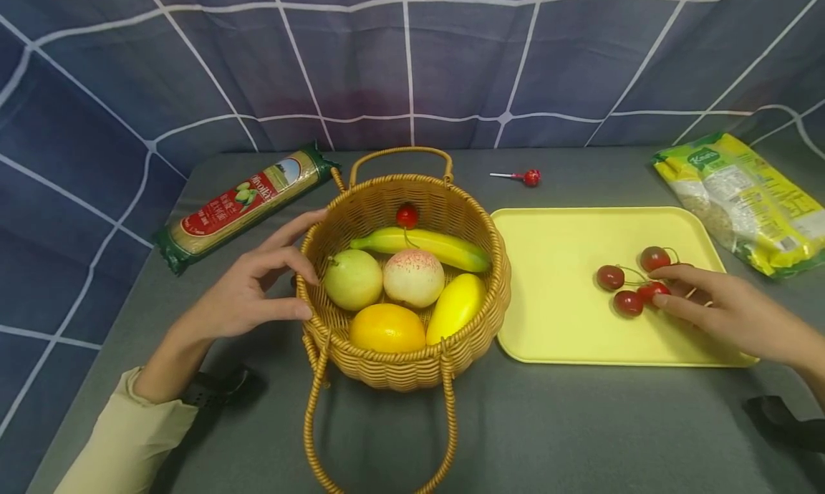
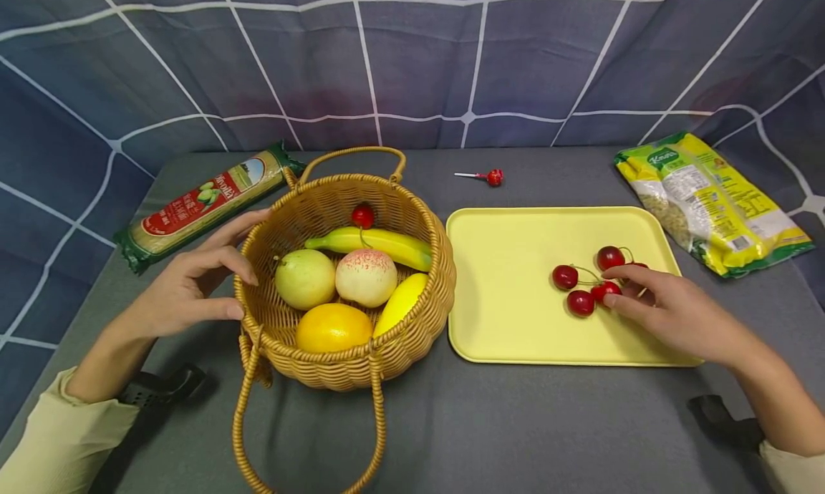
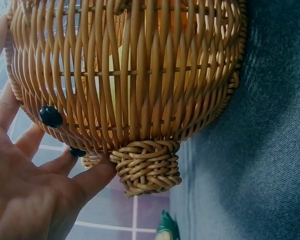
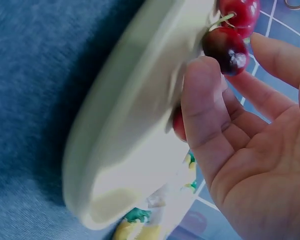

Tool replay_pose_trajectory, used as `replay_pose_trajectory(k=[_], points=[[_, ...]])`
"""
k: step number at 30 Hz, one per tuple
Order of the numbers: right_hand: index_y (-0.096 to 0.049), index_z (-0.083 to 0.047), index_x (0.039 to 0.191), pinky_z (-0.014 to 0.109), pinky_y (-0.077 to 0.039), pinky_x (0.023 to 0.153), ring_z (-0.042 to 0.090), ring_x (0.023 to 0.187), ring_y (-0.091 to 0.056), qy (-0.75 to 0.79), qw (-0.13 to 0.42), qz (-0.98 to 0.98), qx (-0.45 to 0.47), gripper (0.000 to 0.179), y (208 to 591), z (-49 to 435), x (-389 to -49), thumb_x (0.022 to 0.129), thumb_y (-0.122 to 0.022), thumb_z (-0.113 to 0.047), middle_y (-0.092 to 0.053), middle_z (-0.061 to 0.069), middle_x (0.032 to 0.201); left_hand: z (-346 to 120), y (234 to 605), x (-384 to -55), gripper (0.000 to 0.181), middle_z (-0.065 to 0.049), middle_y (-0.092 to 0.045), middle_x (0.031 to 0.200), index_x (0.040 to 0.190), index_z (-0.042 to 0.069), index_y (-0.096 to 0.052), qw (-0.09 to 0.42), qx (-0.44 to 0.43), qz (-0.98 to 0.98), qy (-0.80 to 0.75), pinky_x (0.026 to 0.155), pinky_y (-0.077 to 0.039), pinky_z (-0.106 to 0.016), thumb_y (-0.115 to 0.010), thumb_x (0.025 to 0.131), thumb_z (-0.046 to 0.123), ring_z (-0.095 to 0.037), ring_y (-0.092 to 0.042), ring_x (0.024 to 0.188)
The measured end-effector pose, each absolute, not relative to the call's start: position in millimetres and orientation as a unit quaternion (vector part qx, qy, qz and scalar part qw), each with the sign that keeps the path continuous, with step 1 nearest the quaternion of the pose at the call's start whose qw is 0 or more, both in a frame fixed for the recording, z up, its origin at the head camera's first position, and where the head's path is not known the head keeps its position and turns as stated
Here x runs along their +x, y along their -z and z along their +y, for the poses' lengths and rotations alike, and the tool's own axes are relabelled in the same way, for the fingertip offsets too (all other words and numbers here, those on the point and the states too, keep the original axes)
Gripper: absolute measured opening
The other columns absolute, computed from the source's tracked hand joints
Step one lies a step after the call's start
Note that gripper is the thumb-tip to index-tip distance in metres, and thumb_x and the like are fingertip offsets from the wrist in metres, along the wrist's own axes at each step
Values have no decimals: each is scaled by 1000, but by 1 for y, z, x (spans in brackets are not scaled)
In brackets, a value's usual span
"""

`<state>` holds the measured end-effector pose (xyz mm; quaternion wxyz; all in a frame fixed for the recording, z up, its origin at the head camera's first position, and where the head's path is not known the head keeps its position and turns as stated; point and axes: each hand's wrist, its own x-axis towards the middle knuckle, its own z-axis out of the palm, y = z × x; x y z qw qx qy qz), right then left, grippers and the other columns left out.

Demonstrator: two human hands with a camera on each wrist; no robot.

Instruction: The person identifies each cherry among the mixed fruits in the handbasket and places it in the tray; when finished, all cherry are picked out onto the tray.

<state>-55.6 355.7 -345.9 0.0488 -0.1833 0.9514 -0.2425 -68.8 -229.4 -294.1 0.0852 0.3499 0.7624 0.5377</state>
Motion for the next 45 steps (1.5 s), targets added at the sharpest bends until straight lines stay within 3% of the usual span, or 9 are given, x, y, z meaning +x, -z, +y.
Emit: replay_pose_trajectory(k=[7,11,17,24,27,31,34,38,45], points=[[-66,-4,118,22,-45,55,-2,73,-53,230,50,956,-175,28,326,353,-55,90,-70,-4,-62,-6,90,-229,295,-69,31,-14,-21,161,98,9,-65,85,351,762,-537,112,-32,-30,-80,76,-6,-33,-19,146],[-68,-9,117,16,-46,57,-3,79,-54,247,9,950,-189,33,306,337,-57,86,-74,0,-66,-10,98,-229,294,-68,30,-15,-22,160,97,7,-65,82,353,762,-537,111,-32,-29,-80,76,-6,-32,-20,145],[-65,-11,122,10,-48,64,-4,86,-58,269,-16,936,-225,40,268,292,-64,85,-75,-1,-63,-3,112,-229,294,-68,28,-15,-21,161,97,4,-64,84,354,762,-535,113,-30,-29,-80,76,-7,-32,-21,145],[-60,-19,126,26,-48,43,7,57,-61,330,5,900,-286,37,223,217,-66,92,-70,-7,-59,-9,107,-231,295,-69,32,-13,-22,161,96,6,-64,86,344,771,-529,112,-31,-29,-80,73,-10,-32,-20,145],[-62,-17,125,22,-50,48,2,73,-62,322,-23,877,-355,37,217,191,-76,90,-71,-7,-62,-9,114,-230,295,-69,32,-13,-23,160,95,7,-65,81,347,770,-530,111,-32,-28,-80,72,-10,-32,-20,145],[-64,-11,123,22,-49,54,3,79,-58,312,-35,846,-430,34,217,157,-92,90,-71,-9,-63,-6,117,-230,296,-70,32,-17,-24,159,95,7,-65,67,361,761,-534,110,-33,-27,-80,72,-10,-34,-22,144],[-65,-9,121,27,-50,68,8,81,-58,297,-12,839,-456,30,219,131,-103,92,-69,-13,-63,-3,115,-230,297,-70,33,-17,-25,159,95,8,-65,64,363,759,-537,109,-34,-26,-80,72,-10,-34,-23,144],[-67,-11,119,34,-46,86,15,97,-57,277,37,841,-464,27,221,101,-118,92,-66,-17,-62,-1,114,-230,297,-70,32,-18,-25,158,95,9,-65,63,364,757,-538,109,-34,-27,-81,72,-8,-34,-23,144],[-67,-10,116,35,-44,88,20,98,-54,217,108,862,-446,24,235,66,-137,93,-63,-18,-62,5,109,-229,297,-71,32,-19,-25,158,95,8,-65,57,372,757,-535,109,-34,-26,-81,72,-8,-35,-24,143]])
